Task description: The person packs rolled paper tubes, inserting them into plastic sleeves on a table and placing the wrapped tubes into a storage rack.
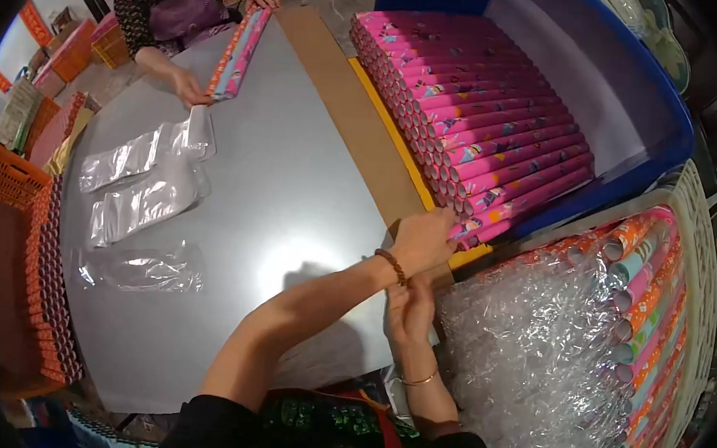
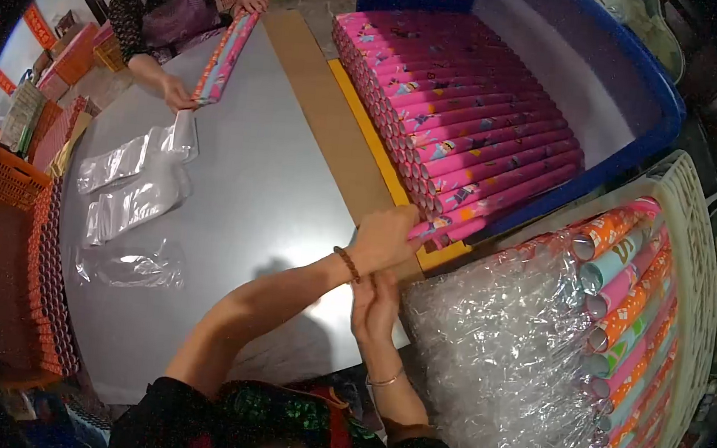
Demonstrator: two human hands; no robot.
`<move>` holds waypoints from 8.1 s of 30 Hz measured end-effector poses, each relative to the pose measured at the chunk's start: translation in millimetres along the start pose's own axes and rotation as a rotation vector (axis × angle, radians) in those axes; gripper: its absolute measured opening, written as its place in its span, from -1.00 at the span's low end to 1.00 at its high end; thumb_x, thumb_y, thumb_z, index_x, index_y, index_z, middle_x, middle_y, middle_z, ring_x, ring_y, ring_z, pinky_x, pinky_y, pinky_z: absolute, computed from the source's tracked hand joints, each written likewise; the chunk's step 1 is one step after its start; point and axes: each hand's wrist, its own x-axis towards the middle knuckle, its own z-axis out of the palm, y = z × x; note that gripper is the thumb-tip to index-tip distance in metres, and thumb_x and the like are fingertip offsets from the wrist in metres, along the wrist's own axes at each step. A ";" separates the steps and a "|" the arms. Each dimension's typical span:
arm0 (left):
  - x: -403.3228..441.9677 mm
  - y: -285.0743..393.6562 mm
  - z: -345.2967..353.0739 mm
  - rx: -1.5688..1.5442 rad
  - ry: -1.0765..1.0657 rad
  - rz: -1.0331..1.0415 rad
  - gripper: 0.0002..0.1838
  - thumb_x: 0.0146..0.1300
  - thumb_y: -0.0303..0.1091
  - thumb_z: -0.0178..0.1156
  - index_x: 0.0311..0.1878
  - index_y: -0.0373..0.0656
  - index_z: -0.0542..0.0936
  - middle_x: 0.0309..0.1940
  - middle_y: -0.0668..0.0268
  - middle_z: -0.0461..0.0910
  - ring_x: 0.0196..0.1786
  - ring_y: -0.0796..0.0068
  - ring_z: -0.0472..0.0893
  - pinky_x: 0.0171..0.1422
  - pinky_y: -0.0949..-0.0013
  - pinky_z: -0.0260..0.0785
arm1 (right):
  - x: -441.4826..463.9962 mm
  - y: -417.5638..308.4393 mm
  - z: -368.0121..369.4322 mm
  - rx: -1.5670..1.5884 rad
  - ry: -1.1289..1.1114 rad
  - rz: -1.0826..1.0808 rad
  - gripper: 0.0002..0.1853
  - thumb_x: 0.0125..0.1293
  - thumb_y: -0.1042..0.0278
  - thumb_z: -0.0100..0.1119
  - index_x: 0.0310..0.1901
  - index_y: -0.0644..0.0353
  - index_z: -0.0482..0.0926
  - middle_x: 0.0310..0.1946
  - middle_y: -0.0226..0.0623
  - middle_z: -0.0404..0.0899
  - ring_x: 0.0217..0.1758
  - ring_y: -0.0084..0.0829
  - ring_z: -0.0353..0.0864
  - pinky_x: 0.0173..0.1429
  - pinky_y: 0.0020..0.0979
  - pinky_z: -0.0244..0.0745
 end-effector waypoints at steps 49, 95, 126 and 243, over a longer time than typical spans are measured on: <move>-442.8 -177.1 -156.1 0.843 0.491 -0.125 -0.60 0.10 -0.34 0.15 0.05 -0.16 0.49 -0.26 0.35 0.48 -0.13 0.42 0.50 0.03 0.28 0.35 | -48.4 131.9 155.1 -1.645 -1.640 0.157 -0.54 0.10 0.33 0.22 0.07 0.20 0.43 -0.22 -0.09 0.53 -0.16 -0.09 0.55 -0.05 -0.24 0.44; -458.4 -207.5 -155.4 0.773 0.647 -0.157 -0.68 0.10 -0.11 0.29 -0.09 0.04 0.57 -0.21 0.46 0.52 -0.08 0.43 0.49 0.08 0.26 0.24 | -50.4 171.9 127.9 -1.547 -1.556 -0.893 -0.65 0.18 0.19 0.25 0.00 0.01 0.56 -0.32 -0.36 0.52 -0.33 -0.26 0.49 -0.26 -0.26 0.41; -454.7 -207.0 -149.2 0.716 0.602 -0.249 -0.58 -0.03 -0.25 0.39 -0.05 -0.01 0.56 -0.13 0.39 0.50 -0.02 0.31 0.47 0.09 0.13 0.22 | -44.9 171.3 121.5 -1.623 -1.539 -0.814 -0.67 0.25 0.11 0.16 0.05 -0.17 0.53 -0.37 -0.42 0.42 -0.30 -0.36 0.44 -0.22 -0.34 0.34; -436.3 -190.5 -173.0 0.775 0.405 -0.121 -0.69 0.12 -0.32 0.12 -0.02 0.00 0.54 -0.34 0.44 0.46 -0.20 0.48 0.47 -0.12 0.37 0.28 | -62.5 178.3 151.7 -1.570 -1.487 -0.730 -0.66 0.02 0.24 0.38 -0.11 0.02 0.67 -0.48 -0.29 0.52 -0.43 -0.24 0.49 -0.36 -0.26 0.37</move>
